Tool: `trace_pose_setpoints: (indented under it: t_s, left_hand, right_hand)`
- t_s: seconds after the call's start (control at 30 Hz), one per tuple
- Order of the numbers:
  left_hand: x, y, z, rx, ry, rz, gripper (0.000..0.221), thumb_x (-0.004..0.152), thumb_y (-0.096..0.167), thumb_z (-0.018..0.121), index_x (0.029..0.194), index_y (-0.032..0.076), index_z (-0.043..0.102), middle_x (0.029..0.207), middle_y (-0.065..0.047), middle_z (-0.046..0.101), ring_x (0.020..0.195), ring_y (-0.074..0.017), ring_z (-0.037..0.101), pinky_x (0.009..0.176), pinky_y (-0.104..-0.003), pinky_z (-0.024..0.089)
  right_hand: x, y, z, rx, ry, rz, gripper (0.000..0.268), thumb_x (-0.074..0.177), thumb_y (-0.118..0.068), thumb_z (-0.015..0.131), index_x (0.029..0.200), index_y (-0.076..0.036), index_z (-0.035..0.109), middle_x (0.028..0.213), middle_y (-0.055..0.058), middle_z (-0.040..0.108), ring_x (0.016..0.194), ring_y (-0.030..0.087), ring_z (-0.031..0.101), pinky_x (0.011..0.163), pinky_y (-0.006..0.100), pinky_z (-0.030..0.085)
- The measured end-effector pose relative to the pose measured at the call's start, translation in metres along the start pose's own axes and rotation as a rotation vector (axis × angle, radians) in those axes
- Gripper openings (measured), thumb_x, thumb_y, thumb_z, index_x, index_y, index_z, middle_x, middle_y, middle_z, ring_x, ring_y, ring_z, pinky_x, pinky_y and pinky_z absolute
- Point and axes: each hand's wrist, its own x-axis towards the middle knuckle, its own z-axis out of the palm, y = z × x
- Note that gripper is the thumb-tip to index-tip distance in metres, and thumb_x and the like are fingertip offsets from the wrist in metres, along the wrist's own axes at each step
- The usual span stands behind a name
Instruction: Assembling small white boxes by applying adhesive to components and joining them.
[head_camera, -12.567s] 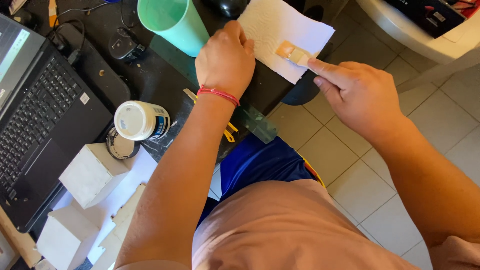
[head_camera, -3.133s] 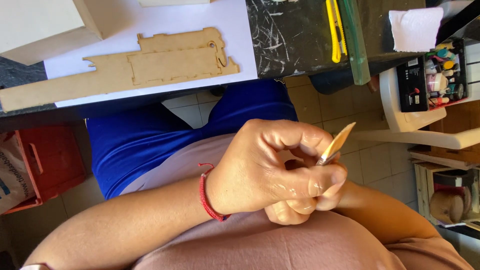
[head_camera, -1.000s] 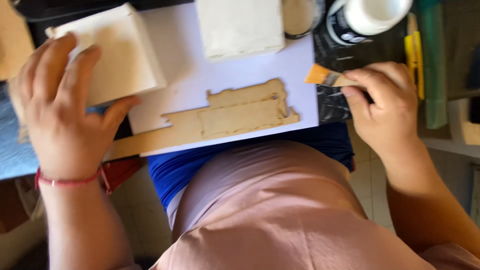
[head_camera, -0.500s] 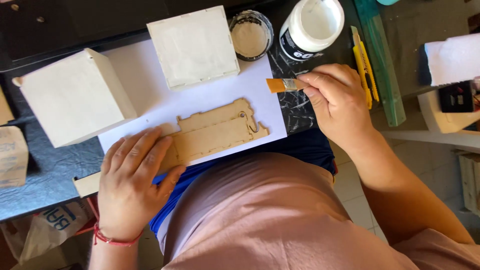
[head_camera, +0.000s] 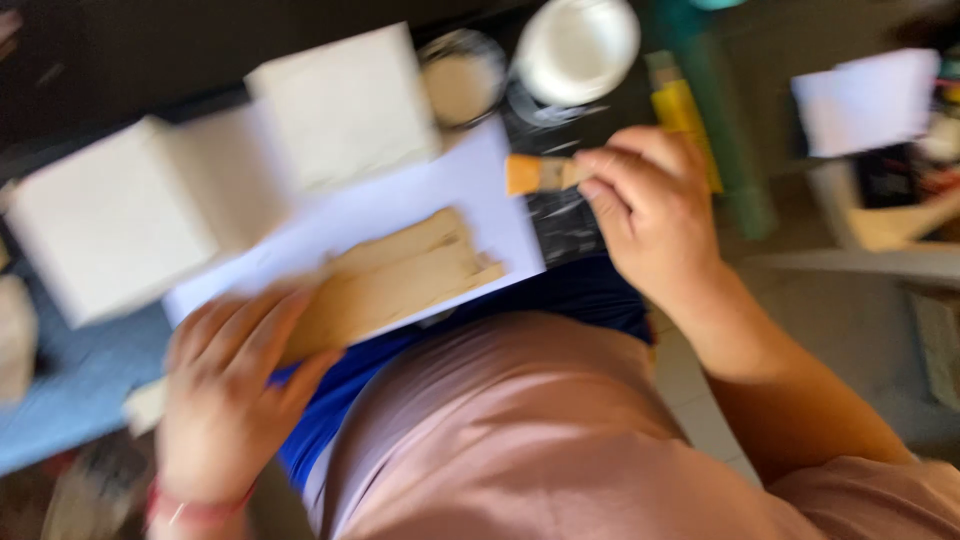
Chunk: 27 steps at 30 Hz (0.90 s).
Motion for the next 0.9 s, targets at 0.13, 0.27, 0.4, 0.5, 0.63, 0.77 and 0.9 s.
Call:
trace_pose_setpoints:
  t_s: [0.13,0.27,0.4,0.5,0.63,0.77,0.9]
  left_hand:
    - [-0.002,-0.001,0.005,0.083,0.033,0.008,0.048,0.086,0.035,0.081,0.122,0.006,0.072,0.122,-0.008,0.073,0.111,-0.0314,0.067,0.105,-0.044,0.048]
    - [-0.011,-0.018,0.022,0.105,0.100,0.085,0.048,0.084,0.038,0.084,0.119,0.006,0.077,0.121,-0.011,0.076,0.108,-0.0274,0.070,0.105,-0.042,0.051]
    - [-0.015,-0.019,0.032,0.066,0.171,0.032,0.049,0.082,0.037,0.090,0.118,0.004,0.080,0.116,-0.014,0.077,0.105,-0.0328,0.071,0.103,-0.044,0.053]
    - [-0.017,-0.020,0.032,0.104,0.164,0.008,0.049,0.083,0.038,0.089,0.119,0.006,0.080,0.117,-0.012,0.077,0.106,-0.0320,0.071,0.104,-0.043,0.053]
    - [-0.017,-0.017,0.029,0.131,0.132,-0.028,0.050,0.081,0.039,0.088,0.120,0.009,0.079,0.121,-0.009,0.077,0.110,-0.0303,0.070,0.107,-0.042,0.052]
    - [-0.013,-0.016,0.023,0.123,0.105,0.017,0.050,0.080,0.038,0.086,0.121,0.011,0.078,0.119,-0.007,0.076,0.105,-0.0260,0.069,0.103,-0.041,0.052]
    - [-0.009,-0.008,0.019,0.127,0.082,-0.022,0.051,0.082,0.037,0.085,0.124,0.010,0.074,0.124,-0.006,0.073,0.113,-0.0296,0.067,0.107,-0.042,0.049]
  right_hand:
    - [-0.027,0.035,-0.059,-0.026,0.095,0.161,0.016,0.099,0.015,0.064,0.112,0.005,0.066,0.106,0.022,0.064,0.098,0.038,0.060,0.085,0.045,0.048]
    - [-0.093,0.136,-0.099,-0.234,0.212,0.342,0.016,0.108,0.004,0.052,0.119,0.009,0.064,0.113,0.024,0.065,0.103,0.040,0.060,0.091,0.046,0.043]
    - [-0.115,0.186,-0.128,-0.117,0.158,0.720,0.014,0.113,-0.005,0.058,0.125,-0.006,0.065,0.109,0.005,0.059,0.093,0.020,0.052,0.085,0.034,0.040]
    - [-0.085,0.199,-0.129,-0.036,-0.051,0.937,0.015,0.115,-0.019,0.058,0.125,-0.013,0.068,0.103,-0.001,0.058,0.089,0.015,0.049,0.078,0.032,0.036]
    - [-0.065,0.231,-0.098,0.181,0.129,0.812,0.012,0.109,-0.007,0.062,0.114,-0.011,0.071,0.101,-0.005,0.067,0.090,0.005,0.055,0.078,0.021,0.042]
    - [-0.049,0.245,-0.083,0.215,0.187,0.735,0.013,0.110,-0.005,0.060,0.117,-0.011,0.069,0.112,-0.001,0.069,0.097,0.009,0.057,0.087,0.026,0.046]
    - [-0.049,0.238,-0.090,0.028,0.076,0.429,0.010,0.111,0.004,0.068,0.119,-0.001,0.072,0.124,0.012,0.064,0.112,0.026,0.056,0.093,0.041,0.044]
